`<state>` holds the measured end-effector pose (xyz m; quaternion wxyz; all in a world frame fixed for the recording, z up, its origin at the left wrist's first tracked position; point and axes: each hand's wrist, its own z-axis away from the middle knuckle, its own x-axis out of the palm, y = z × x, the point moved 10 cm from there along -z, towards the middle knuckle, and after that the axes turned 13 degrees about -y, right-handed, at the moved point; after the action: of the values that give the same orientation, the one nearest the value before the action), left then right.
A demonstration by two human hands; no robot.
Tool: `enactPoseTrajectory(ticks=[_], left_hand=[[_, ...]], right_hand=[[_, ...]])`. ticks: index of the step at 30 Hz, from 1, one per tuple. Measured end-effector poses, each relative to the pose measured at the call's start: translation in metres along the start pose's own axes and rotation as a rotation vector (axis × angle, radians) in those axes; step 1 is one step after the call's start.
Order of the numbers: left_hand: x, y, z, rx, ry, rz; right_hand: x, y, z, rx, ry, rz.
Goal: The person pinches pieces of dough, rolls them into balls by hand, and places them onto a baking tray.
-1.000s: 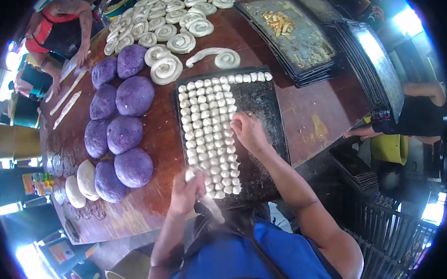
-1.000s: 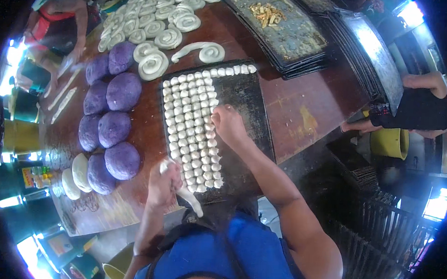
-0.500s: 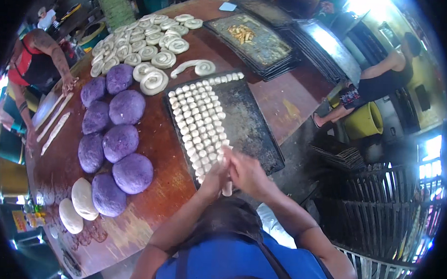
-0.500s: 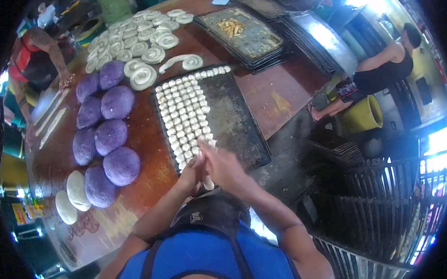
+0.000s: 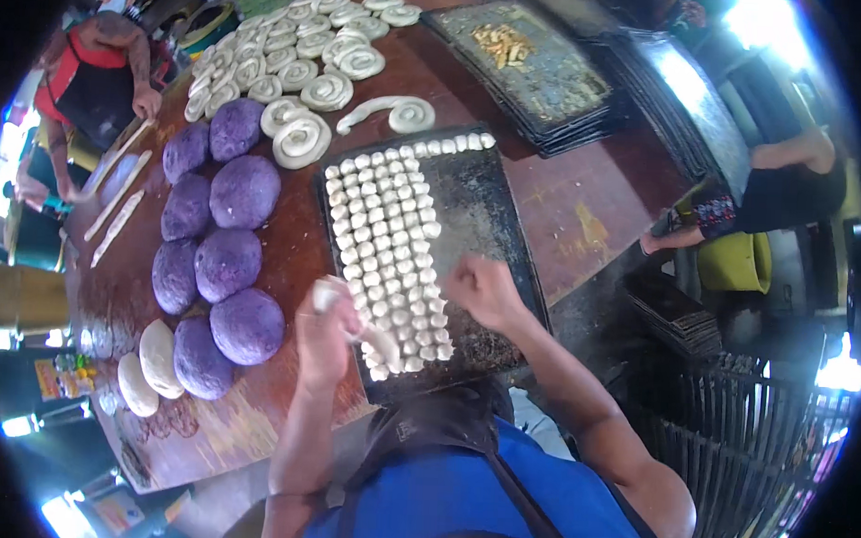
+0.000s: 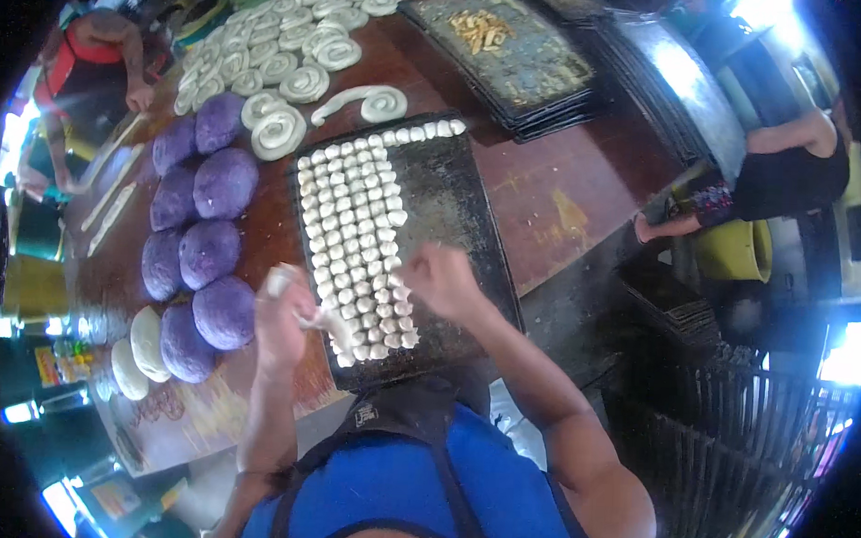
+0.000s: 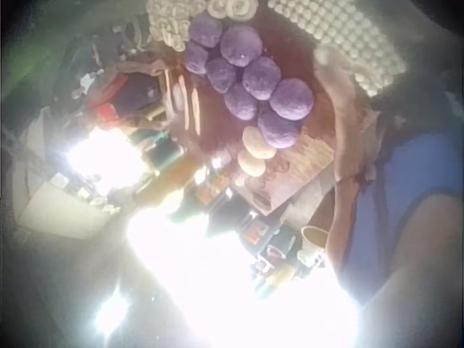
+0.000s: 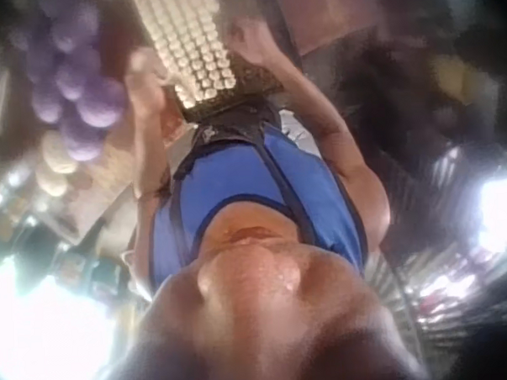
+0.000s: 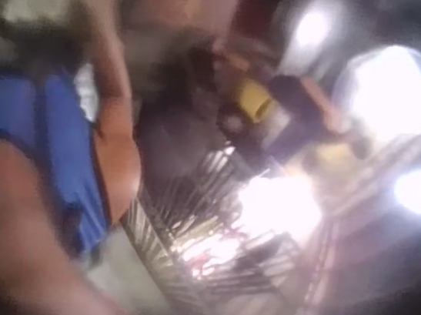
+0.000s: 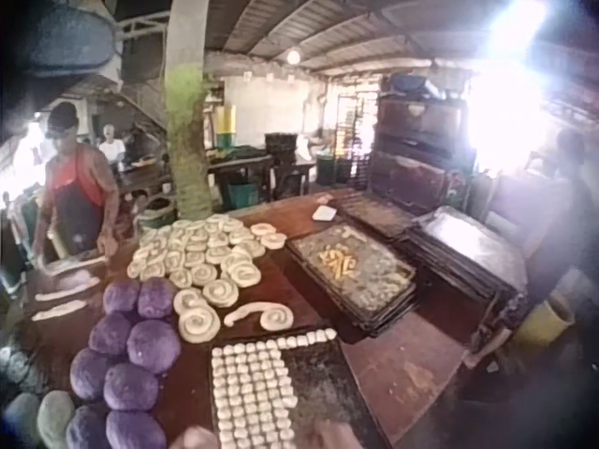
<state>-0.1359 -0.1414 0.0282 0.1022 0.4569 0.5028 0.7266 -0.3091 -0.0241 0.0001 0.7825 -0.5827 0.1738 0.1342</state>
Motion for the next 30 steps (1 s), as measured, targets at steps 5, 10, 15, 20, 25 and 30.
enactPoseTrajectory(ticks=[5,10,15,20,25,30], left_hand=[[0.019,-0.063,0.036,-0.516,-0.133,-0.456],[-0.043,-0.064,0.021,-0.095,0.128,0.118],[0.064,-0.016,0.044,0.122,-0.485,-0.872],[0.052,-0.088,0.053,-0.367,-0.603,-0.416],[0.066,-0.105,0.06,-0.509,-0.494,-0.07],[0.073,-0.087,0.045,-0.265,-0.641,-0.574]], right_hand=[[-0.026,0.042,-0.051,-0.091,0.324,0.206],[-0.021,0.036,-0.056,0.038,0.26,0.292],[0.041,-0.121,0.063,-0.261,0.099,0.174],[0.036,-0.111,0.077,-0.078,0.448,0.183],[0.042,-0.116,0.101,-0.081,0.561,0.339],[0.026,-0.1,0.057,-0.07,0.411,0.288]])
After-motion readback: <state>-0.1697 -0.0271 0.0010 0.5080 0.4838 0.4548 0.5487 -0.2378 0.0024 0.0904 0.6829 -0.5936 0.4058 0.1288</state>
